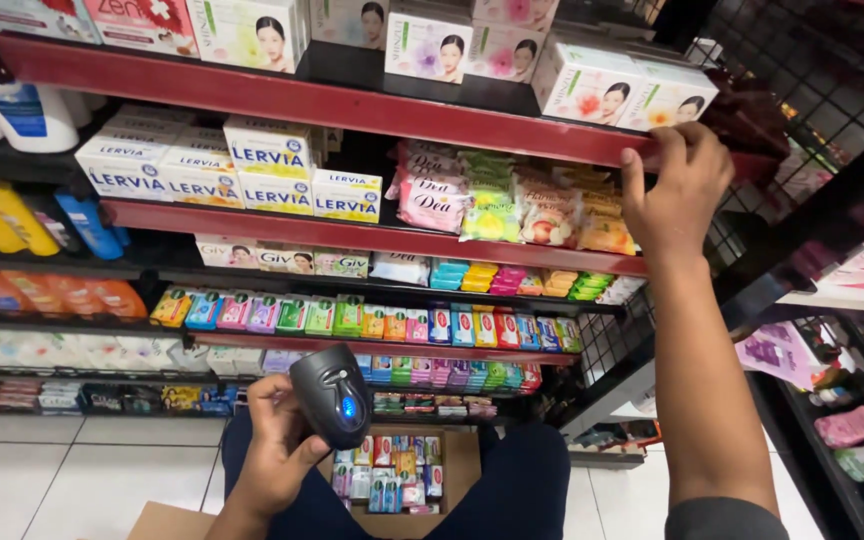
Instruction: The person sits on the floor and repeatedly picks small white boxes from a cardboard box, scans each with a handheld barcode scanner, and places them on a shelf. The person also adjusts the alignment of boxes already on the shelf.
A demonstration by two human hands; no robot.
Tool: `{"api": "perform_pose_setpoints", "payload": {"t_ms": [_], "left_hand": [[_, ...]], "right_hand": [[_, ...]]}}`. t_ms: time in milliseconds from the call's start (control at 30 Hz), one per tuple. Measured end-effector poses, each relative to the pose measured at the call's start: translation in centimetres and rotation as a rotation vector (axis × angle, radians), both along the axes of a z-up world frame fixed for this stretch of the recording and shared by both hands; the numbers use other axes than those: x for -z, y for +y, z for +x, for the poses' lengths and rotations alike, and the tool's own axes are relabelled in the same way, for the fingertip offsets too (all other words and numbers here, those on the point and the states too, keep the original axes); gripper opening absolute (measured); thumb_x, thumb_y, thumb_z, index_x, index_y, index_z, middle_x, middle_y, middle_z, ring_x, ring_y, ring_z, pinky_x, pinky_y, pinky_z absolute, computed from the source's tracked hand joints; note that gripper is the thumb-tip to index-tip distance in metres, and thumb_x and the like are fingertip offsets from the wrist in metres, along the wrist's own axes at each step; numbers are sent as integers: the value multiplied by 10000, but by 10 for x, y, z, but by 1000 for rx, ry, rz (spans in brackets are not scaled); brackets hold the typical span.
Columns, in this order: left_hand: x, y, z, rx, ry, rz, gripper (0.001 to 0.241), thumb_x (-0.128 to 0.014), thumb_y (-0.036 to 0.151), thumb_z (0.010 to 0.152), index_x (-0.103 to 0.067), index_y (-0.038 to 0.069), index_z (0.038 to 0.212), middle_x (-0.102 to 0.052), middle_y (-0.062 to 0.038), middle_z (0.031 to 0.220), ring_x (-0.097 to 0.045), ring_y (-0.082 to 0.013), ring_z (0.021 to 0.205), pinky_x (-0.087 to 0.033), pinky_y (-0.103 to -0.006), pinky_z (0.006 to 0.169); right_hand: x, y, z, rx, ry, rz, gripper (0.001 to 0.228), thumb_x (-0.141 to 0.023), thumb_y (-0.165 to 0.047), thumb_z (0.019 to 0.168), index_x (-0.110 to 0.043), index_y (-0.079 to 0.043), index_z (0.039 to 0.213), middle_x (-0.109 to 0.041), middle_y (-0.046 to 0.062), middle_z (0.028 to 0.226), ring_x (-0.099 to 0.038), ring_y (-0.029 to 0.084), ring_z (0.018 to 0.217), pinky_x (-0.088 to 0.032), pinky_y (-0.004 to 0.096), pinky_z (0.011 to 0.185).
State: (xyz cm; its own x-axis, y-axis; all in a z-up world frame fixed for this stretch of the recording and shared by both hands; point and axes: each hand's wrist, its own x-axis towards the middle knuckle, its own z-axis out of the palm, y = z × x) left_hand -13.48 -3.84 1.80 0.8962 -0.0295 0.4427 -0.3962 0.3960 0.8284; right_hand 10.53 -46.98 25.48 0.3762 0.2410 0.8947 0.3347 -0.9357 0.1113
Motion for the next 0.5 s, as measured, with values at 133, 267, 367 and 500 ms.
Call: {"api": "perform_pose_setpoints", "payload": {"t_ms": [133, 267, 367, 500], "left_hand": [[0, 5, -3, -8, 5, 8, 773, -776, 234, 906, -208, 101, 1414, -589, -198, 1255, -622, -246, 1119, -505, -397, 965], [5, 4, -6, -21, 2, 6, 781, -780, 234, 906, -208, 100, 1421, -579, -195, 1273, -613, -246, 1130, -499, -395, 972], [23, -2, -1, -44, -5, -20, 807, -782, 223, 909, -193, 101, 1445, -566, -185, 1283, -602, -248, 1159, -496, -400, 992], [39, -25, -1, -145, 63, -140, 891, -817, 154, 857, -186, 110, 1484, -526, -164, 1328, -581, -256, 1213, -492, -423, 1035]], "right_hand": [[0, 0, -1, 7, -3, -16, 323, -719, -278, 1063, -636, -32, 1255, -555, 187, 1325, -501, 401, 1276, -353, 548, 1132], [10, 17, -27, -17, -58, -27, 323, -721, -253, 1055, -634, -21, 1262, -540, 196, 1356, -493, 400, 1287, -331, 562, 1173], [47, 61, -63, -175, -85, 80, 246, -731, -176, 1063, -633, -25, 1229, -534, 195, 1353, -503, 384, 1297, -348, 530, 1173], [154, 149, -133, -754, 813, 232, 709, -852, -219, 767, -521, -42, 1368, -518, 196, 1411, -482, 356, 1351, -386, 454, 1137]]}}
